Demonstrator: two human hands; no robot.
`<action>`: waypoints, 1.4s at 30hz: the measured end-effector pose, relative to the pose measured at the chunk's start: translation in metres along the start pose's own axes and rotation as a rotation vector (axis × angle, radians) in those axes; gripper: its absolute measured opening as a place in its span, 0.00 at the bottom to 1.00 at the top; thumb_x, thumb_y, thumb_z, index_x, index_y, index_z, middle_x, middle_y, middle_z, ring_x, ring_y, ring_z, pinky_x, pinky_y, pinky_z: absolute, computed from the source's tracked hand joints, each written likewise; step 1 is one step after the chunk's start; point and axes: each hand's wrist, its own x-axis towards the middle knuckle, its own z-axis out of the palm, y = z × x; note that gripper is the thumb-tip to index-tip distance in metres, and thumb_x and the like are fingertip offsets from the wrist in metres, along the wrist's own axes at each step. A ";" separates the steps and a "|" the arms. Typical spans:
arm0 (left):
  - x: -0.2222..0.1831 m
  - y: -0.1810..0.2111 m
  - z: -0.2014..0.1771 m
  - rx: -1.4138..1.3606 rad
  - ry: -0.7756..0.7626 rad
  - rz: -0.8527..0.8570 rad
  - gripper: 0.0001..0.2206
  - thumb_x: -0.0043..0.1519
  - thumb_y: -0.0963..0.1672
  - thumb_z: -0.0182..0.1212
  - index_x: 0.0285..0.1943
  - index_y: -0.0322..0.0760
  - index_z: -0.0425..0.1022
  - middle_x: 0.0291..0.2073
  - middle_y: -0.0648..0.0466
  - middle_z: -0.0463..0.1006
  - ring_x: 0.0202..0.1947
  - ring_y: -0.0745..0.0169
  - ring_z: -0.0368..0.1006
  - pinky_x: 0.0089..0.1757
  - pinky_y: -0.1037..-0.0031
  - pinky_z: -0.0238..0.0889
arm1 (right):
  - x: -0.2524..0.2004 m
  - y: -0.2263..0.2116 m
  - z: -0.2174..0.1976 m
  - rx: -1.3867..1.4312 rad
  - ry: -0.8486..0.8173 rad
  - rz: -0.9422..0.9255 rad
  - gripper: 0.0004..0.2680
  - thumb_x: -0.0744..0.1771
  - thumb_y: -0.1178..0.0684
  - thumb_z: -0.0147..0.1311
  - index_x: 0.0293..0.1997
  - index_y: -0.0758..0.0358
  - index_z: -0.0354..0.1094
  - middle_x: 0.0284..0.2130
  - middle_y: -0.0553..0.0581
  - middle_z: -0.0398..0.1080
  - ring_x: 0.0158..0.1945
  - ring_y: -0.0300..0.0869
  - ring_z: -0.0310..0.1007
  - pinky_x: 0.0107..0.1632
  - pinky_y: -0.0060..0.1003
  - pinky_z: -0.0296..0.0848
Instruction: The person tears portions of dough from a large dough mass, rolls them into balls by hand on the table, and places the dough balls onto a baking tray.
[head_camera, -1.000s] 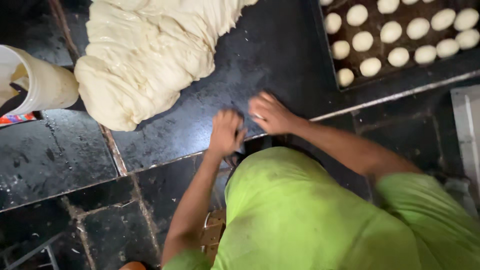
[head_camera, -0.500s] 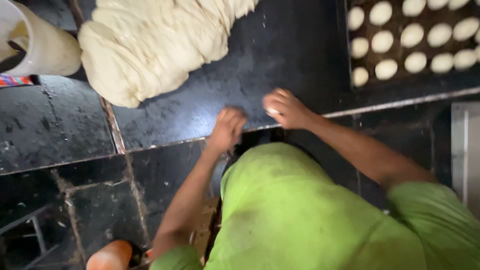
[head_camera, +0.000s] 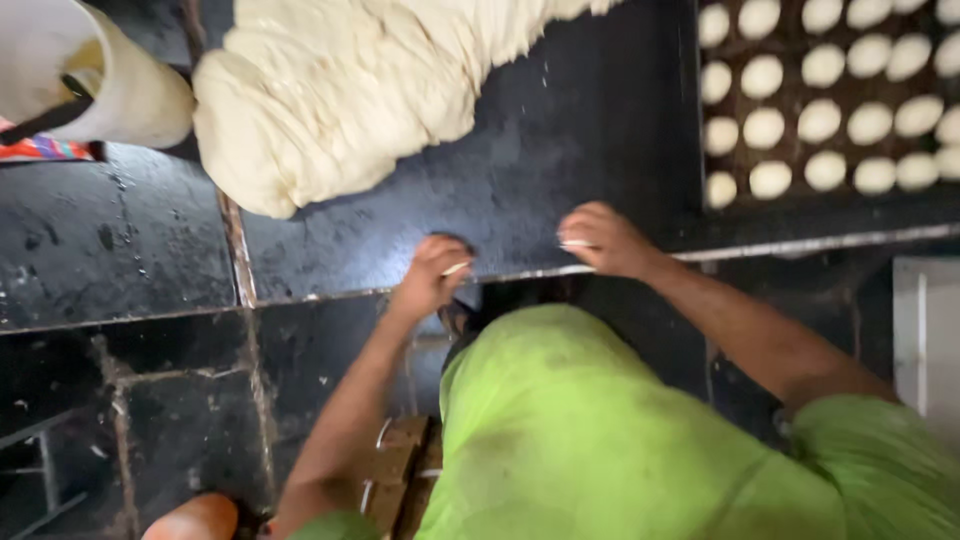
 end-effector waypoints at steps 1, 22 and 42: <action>0.008 -0.013 -0.017 0.066 -0.012 -0.067 0.08 0.57 0.43 0.69 0.41 0.36 0.78 0.41 0.48 0.79 0.45 0.43 0.72 0.48 0.57 0.61 | 0.006 0.018 -0.025 -0.112 -0.014 0.090 0.06 0.63 0.55 0.65 0.38 0.60 0.71 0.40 0.59 0.73 0.50 0.53 0.71 0.57 0.52 0.67; 0.049 -0.015 0.068 0.117 0.091 -0.080 0.09 0.57 0.42 0.69 0.44 0.38 0.76 0.44 0.48 0.77 0.51 0.42 0.68 0.53 0.56 0.62 | 0.069 0.007 0.038 -0.101 0.422 0.007 0.14 0.60 0.62 0.64 0.48 0.65 0.70 0.53 0.64 0.69 0.61 0.57 0.68 0.64 0.53 0.65; 0.024 0.050 0.075 -0.329 -0.016 -0.367 0.41 0.46 0.35 0.48 0.77 0.28 0.52 0.74 0.33 0.55 0.77 0.32 0.47 0.72 0.56 0.39 | 0.001 -0.057 0.038 0.188 0.398 0.463 0.29 0.63 0.63 0.62 0.72 0.68 0.50 0.67 0.68 0.60 0.71 0.57 0.64 0.73 0.46 0.63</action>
